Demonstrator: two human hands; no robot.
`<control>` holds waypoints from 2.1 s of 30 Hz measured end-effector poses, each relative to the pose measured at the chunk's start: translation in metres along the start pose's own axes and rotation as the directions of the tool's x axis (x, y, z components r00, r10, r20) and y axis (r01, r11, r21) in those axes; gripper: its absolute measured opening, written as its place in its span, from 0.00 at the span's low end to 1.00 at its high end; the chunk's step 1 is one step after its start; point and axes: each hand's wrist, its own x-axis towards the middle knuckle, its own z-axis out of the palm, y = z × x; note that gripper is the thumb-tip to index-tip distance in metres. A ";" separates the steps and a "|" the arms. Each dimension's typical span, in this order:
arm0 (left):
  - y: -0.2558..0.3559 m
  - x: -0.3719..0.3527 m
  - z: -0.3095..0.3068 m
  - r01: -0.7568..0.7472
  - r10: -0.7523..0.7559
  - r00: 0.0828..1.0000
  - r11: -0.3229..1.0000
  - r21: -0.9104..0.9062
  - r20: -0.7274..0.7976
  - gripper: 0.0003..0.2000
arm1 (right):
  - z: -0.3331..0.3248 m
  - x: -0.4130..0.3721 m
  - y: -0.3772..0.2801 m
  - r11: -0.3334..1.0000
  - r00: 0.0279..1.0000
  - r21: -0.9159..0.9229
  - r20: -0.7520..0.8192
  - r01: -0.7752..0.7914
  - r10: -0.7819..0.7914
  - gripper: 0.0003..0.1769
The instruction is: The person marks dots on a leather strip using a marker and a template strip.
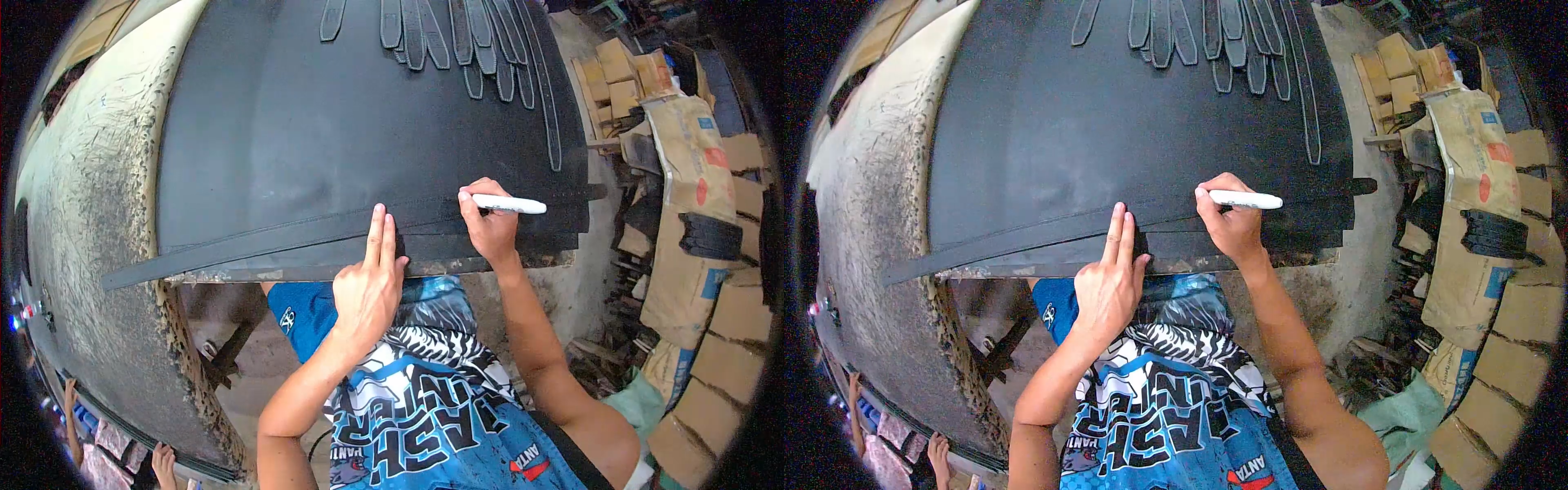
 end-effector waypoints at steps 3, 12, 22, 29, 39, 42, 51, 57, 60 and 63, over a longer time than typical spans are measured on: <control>-0.001 0.000 -0.001 -0.005 0.005 1.000 1.000 -0.008 -0.001 0.34 | -0.002 -0.002 0.000 1.000 1.000 0.013 -0.002 -0.021 0.021 0.02; 0.061 0.040 0.046 -0.101 0.093 0.992 0.991 -0.091 -0.089 0.40 | -0.013 0.005 0.013 0.741 0.859 0.664 -0.316 -0.102 0.402 0.04; -0.009 0.008 0.000 0.034 -0.036 0.994 0.999 -0.022 -0.099 0.36 | -0.018 0.004 0.022 0.791 0.867 0.603 -0.336 -0.102 0.367 0.06; -0.022 0.001 -0.009 0.140 -0.139 0.987 0.990 0.001 -0.084 0.41 | -0.013 0.009 0.007 0.807 0.859 0.587 -0.374 -0.071 0.348 0.07; 0.008 0.026 -0.016 0.123 -0.136 0.990 0.969 -0.213 -0.048 0.36 | -0.019 0.017 0.019 0.814 0.870 0.545 -0.283 -0.200 0.403 0.06; -0.034 -0.012 -0.030 0.201 -0.212 0.974 0.971 -0.129 -0.078 0.32 | -0.034 0.016 0.026 0.847 0.891 0.499 -0.278 -0.186 0.359 0.06; -0.053 -0.036 -0.021 0.167 -0.213 0.959 0.958 -0.234 -0.188 0.30 | -0.044 0.018 0.024 0.842 0.883 0.498 -0.277 -0.206 0.379 0.06; -0.046 -0.029 -0.017 0.139 -0.170 0.974 0.970 -0.198 -0.149 0.30 | -0.045 0.017 0.021 0.898 0.897 0.416 -0.328 -0.144 0.295 0.05; -0.038 -0.024 -0.013 0.129 -0.158 0.979 0.970 -0.207 -0.131 0.30 | -0.037 0.009 0.008 0.960 0.941 0.238 -0.263 -0.151 0.213 0.03; -0.032 -0.021 -0.009 0.135 -0.164 0.978 0.969 -0.207 -0.131 0.30 | -0.012 0.006 -0.011 0.976 0.988 0.181 -0.075 -0.121 0.136 0.02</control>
